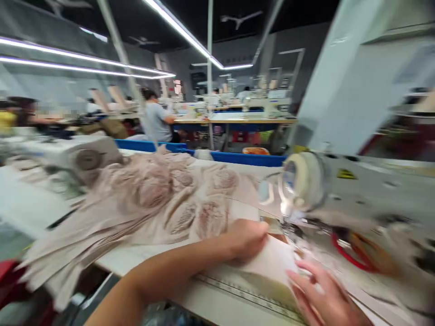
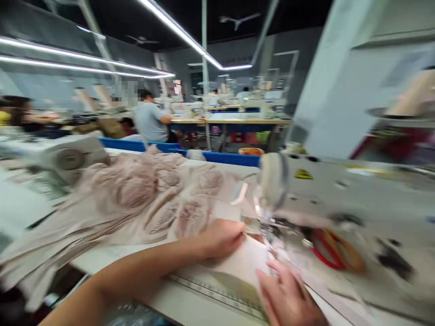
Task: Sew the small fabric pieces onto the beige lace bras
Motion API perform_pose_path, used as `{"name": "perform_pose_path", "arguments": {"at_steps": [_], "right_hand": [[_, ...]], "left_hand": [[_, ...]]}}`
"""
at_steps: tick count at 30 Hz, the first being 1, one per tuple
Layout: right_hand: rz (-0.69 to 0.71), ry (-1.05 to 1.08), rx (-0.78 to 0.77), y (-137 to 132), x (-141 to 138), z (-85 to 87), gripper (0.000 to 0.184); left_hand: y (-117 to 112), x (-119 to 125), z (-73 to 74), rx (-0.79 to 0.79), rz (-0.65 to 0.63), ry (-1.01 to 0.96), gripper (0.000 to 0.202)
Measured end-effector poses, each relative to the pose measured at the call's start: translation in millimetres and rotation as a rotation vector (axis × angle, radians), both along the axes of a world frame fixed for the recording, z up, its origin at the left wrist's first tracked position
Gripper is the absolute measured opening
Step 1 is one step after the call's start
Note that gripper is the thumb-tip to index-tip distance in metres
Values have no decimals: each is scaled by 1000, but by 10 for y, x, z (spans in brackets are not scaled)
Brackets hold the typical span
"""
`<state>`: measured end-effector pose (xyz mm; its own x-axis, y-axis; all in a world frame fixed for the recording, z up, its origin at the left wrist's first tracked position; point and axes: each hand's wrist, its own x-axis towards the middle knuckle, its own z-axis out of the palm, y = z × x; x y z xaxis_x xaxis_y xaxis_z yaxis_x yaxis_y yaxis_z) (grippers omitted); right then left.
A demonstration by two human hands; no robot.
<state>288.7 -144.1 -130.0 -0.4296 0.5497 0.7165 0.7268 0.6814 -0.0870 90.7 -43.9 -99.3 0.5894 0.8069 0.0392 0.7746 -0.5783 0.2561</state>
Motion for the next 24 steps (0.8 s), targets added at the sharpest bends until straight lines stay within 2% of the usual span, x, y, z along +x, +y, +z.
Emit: {"name": "perform_pose_path", "arguments": {"at_steps": [3,6,10,13,17,21,24], "right_hand": [[-23,-102,-127,-184,17,192,25],[-32,-100,-213,-213,-76,290,21],[-76,-106,-190,-183,-130,214,18],[-111,-115,-153,-158,-95,141,26],[-105,-115,-191,-164,5,150,31],[-106,-97,-147,-189,87,179,36],[-57,-63,-113,-193,101,189,38]], "left_hand": [[24,-26,-25,98,-38,22,15],[-9,-32,-41,202,-150,26,14],[-22,-70,-43,334,-393,-24,16],[-25,-125,-15,325,-485,-23,22],[-102,-175,96,199,-467,-33,27],[-213,-149,160,144,-440,11,64],[-256,-103,118,161,-407,34,60]]}}
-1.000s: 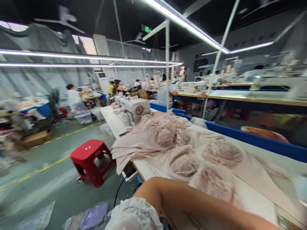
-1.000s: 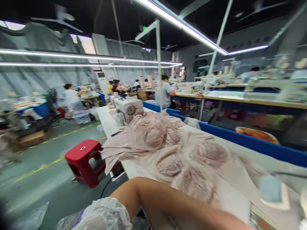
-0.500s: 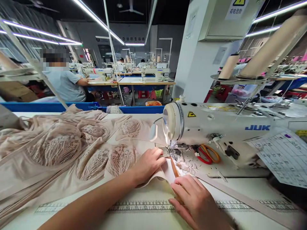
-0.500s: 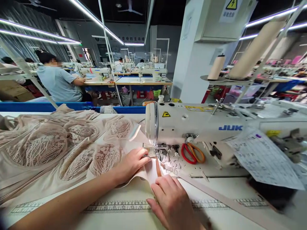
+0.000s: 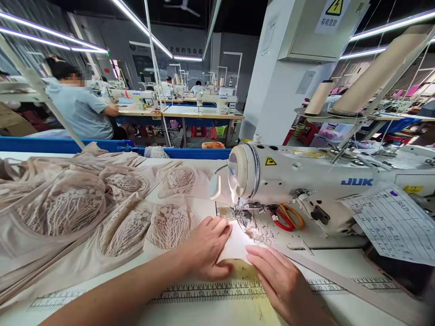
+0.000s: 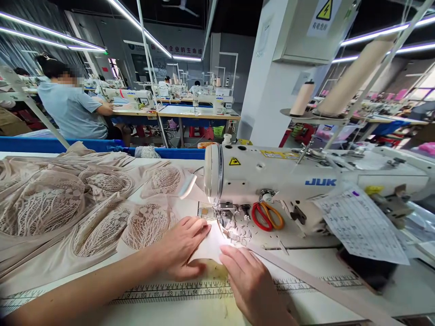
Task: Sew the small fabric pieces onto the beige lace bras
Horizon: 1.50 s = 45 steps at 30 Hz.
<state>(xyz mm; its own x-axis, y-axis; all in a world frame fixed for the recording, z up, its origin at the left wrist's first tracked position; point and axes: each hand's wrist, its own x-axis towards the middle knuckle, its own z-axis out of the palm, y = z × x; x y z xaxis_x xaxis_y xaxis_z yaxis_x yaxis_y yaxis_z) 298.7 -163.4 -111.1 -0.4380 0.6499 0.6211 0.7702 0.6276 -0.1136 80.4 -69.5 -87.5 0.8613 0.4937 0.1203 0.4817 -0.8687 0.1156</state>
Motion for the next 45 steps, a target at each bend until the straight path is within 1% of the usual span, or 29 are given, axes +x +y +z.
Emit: {"name": "perform_pose_path", "arguments": {"at_steps": [4,8,11,15,21,25,28,30,33,35,37,39,42,45], "right_hand": [[57,62,-51,15,-21,21,39],[46,67,-50,32,-21,36,39],[37,25,-38,37,-13,54,40],[25,-32,11,44,-20,77,40],[18,-82,105,53,3,35,41],[2,-94,121,54,8,50,41],[2,-110,122,61,-10,49,40],[-4,-103,120,71,-26,17,40],[-35,-62,79,97,-51,-56,41],[-52,-35,34,125,-73,-86,39],[-62,-30,1,158,-104,-83,34],[-66,-45,-22,191,-142,-55,29],[-66,-62,-27,221,-202,-11,29],[-81,-46,-4,213,-239,-1,29]], "left_hand": [[17,39,-61,21,17,31,56],[62,61,-42,51,9,65,45],[98,76,-28,64,6,48,42],[151,100,-36,62,-5,45,46],[206,176,-25,59,-15,65,43],[219,193,-22,57,-19,64,42],[220,194,-46,68,-22,50,41],[231,202,-76,81,-27,36,39],[285,219,-115,102,-23,24,39],[337,217,-110,111,-15,32,40],[364,197,-68,115,-11,39,38],[323,171,0,131,-4,17,35],[119,162,63,179,-7,-33,27],[-100,192,5,191,-102,-26,19]]}}
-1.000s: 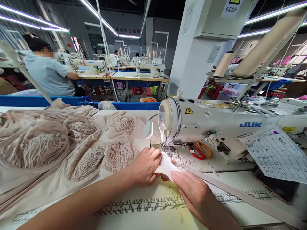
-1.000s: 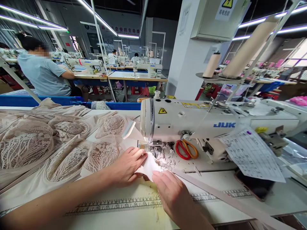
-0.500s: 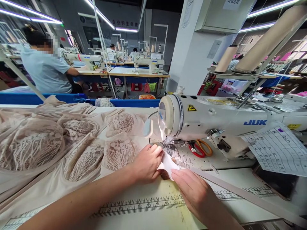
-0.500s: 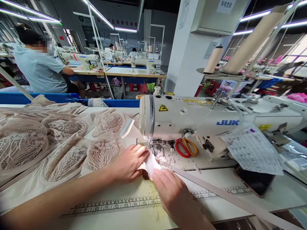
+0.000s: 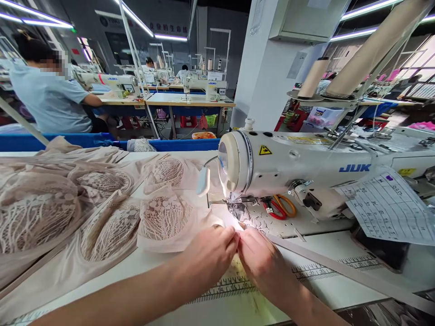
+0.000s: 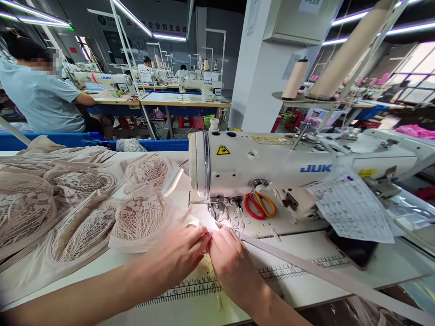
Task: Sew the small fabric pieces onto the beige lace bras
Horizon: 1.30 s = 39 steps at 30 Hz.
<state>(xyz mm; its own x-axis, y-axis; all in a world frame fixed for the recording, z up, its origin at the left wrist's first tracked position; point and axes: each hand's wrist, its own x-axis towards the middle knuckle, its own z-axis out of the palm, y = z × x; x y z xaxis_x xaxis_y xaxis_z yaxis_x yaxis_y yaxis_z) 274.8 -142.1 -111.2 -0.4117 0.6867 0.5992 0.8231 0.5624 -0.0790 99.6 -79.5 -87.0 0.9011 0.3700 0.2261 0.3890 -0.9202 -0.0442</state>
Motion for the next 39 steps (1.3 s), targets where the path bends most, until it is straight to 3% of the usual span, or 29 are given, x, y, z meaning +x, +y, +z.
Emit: {"name": "perform_pose_path", "arguments": {"at_steps": [3,9,15,22,29,39], "right_hand": [[-15,-44,-5,-32,6,1,27],[-21,-107,13,-49,48,46,31],[-70,-157,61,35,4,50,31],[-129,-272,67,111,-19,11,28],[-91,-186,38,137,7,41,34],[-42,-175,46,136,35,49,34]], "left_hand": [[-40,-7,-116,-25,-79,-15,19],[208,-145,-247,-17,-174,-150,21],[400,-163,-339,-2,-174,-233,24],[559,-137,-319,-38,-144,-236,27],[618,-164,-240,-96,-125,-215,26],[715,-201,-280,-123,-179,-262,25]]}}
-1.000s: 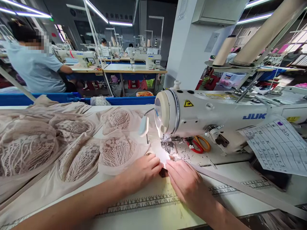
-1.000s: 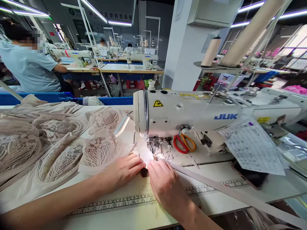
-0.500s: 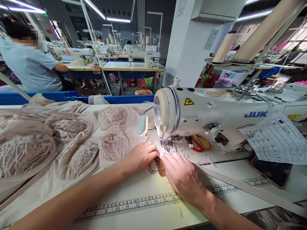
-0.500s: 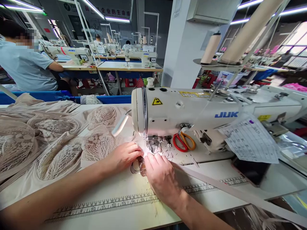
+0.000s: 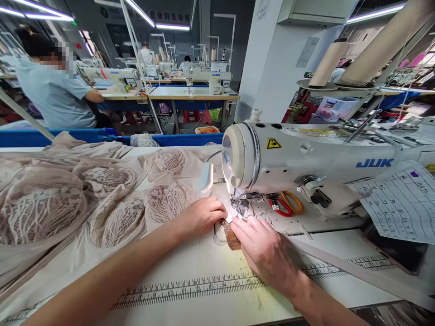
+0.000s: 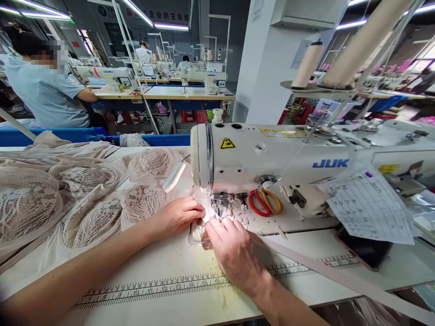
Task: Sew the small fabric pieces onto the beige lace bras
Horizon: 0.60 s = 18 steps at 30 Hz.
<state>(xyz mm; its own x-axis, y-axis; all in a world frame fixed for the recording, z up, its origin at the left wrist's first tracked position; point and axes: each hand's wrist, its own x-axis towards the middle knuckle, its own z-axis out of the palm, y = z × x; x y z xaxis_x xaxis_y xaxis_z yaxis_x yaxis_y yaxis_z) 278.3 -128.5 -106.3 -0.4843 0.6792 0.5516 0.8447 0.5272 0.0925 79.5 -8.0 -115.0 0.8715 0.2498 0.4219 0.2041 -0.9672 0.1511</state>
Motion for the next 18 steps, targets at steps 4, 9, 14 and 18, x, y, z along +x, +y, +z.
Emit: {"name": "perform_pose_path", "arguments": {"at_steps": [4,9,14,18], "right_hand": [[-14,-5,-10,2,-11,3,32],[-16,0,-19,-5,-25,19,34],[-18,13,-12,-9,-13,-26,34],[10,19,18,-8,-3,-62,35]], "left_hand": [[12,2,-17,-15,-6,17,26],[71,5,-6,-6,-6,30,27],[237,-18,-18,25,35,64,25],[295,-8,-39,32,83,73,27]]}}
